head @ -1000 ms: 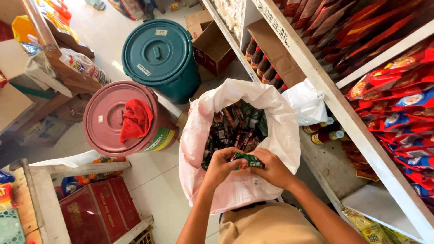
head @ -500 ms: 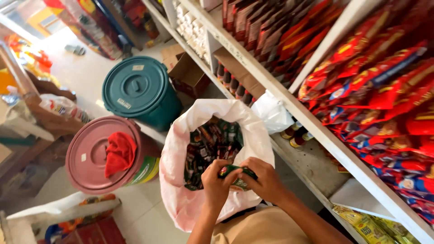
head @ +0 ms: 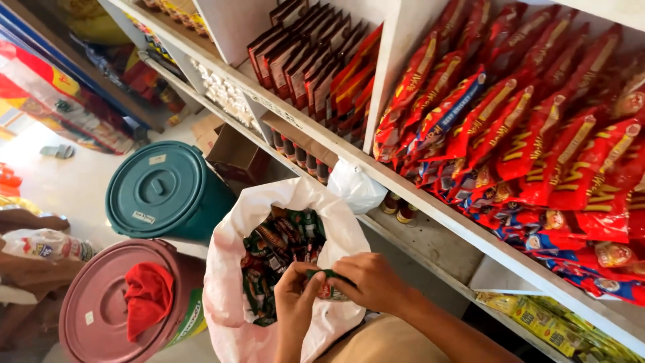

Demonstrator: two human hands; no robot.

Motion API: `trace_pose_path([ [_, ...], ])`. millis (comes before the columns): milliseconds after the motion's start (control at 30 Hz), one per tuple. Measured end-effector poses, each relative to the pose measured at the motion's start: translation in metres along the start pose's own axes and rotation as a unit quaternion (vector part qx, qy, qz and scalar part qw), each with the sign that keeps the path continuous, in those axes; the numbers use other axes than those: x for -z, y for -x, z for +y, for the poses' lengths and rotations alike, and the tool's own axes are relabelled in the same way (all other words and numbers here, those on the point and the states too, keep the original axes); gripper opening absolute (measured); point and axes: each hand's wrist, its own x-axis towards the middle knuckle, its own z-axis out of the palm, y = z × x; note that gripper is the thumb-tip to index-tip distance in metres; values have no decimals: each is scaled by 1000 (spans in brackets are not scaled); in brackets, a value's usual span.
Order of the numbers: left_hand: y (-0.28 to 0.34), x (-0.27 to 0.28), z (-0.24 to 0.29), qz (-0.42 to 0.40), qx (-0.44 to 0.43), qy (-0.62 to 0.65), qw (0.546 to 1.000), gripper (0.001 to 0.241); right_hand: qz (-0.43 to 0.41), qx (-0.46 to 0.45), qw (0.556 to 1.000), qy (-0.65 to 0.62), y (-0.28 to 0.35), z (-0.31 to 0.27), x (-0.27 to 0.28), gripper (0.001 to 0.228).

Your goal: Restocking packets of instant noodles onto a grocery store shelf from a large sack.

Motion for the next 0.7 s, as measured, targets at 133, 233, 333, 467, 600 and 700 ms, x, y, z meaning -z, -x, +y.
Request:
trace_pose_path([
  [133,-1,-3,-22,74,-55,11,996,10,-4,-59,997,-45,8,2,-3,15],
  [233,1,-12,-24,88,-95,1,992,13,-14,-108,987,-122,15,8,-6,12],
  [333,0,-17,-3,61,-77,-14,995,8,-26,-92,991,-95,13,1,10,8],
  [467,-1,-21,15,45,-163,-136,976,14,-60,-72,995,-47,13,0,14,22],
  [600,-8,-12,17,55,-109,-89,988,46,-9,-177,955,-239,21,18,13,14],
  [700,-10,-7,-8,48,-34,3,998,86,76,-227,902,-360,31,45,10,18],
])
